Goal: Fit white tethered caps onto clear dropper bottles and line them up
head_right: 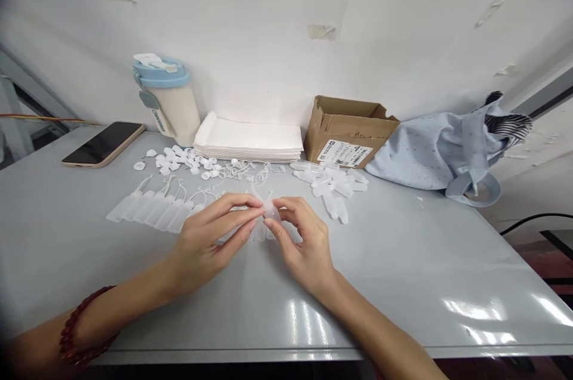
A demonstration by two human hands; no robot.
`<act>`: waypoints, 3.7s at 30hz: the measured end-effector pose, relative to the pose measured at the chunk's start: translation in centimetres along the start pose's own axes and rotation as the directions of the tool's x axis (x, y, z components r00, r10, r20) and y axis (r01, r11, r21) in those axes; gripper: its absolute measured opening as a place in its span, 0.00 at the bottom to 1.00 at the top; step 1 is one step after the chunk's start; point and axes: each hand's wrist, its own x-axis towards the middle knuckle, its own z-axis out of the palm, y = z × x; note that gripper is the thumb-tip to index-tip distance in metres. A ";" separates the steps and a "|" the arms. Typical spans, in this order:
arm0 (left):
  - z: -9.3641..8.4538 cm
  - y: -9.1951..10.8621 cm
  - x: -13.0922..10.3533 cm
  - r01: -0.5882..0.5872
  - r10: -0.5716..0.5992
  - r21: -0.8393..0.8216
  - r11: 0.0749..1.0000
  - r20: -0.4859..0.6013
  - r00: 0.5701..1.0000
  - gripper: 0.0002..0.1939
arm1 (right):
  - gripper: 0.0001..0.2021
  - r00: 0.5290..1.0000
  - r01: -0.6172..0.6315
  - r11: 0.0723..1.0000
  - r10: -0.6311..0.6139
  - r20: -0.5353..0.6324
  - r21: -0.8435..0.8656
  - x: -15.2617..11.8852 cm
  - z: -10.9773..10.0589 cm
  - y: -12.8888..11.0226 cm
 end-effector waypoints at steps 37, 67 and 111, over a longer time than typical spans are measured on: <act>0.3 0.8 0.8 0.585 -0.591 -0.600 0.546 0.218 0.776 0.07 | 0.10 0.939 0.319 0.884 -0.344 -0.013 -0.343 -0.6 0.5 0.0; -0.3 -0.3 0.7 0.044 -0.069 0.119 0.992 0.220 0.973 0.24 | 0.16 0.895 -0.444 0.853 0.405 0.187 0.275 0.6 -0.3 -0.6; 3.5 -1.3 3.3 -0.012 -0.227 0.410 0.912 0.530 0.817 0.19 | 0.11 0.866 -0.275 0.868 0.410 0.286 -0.413 1.8 -2.7 2.4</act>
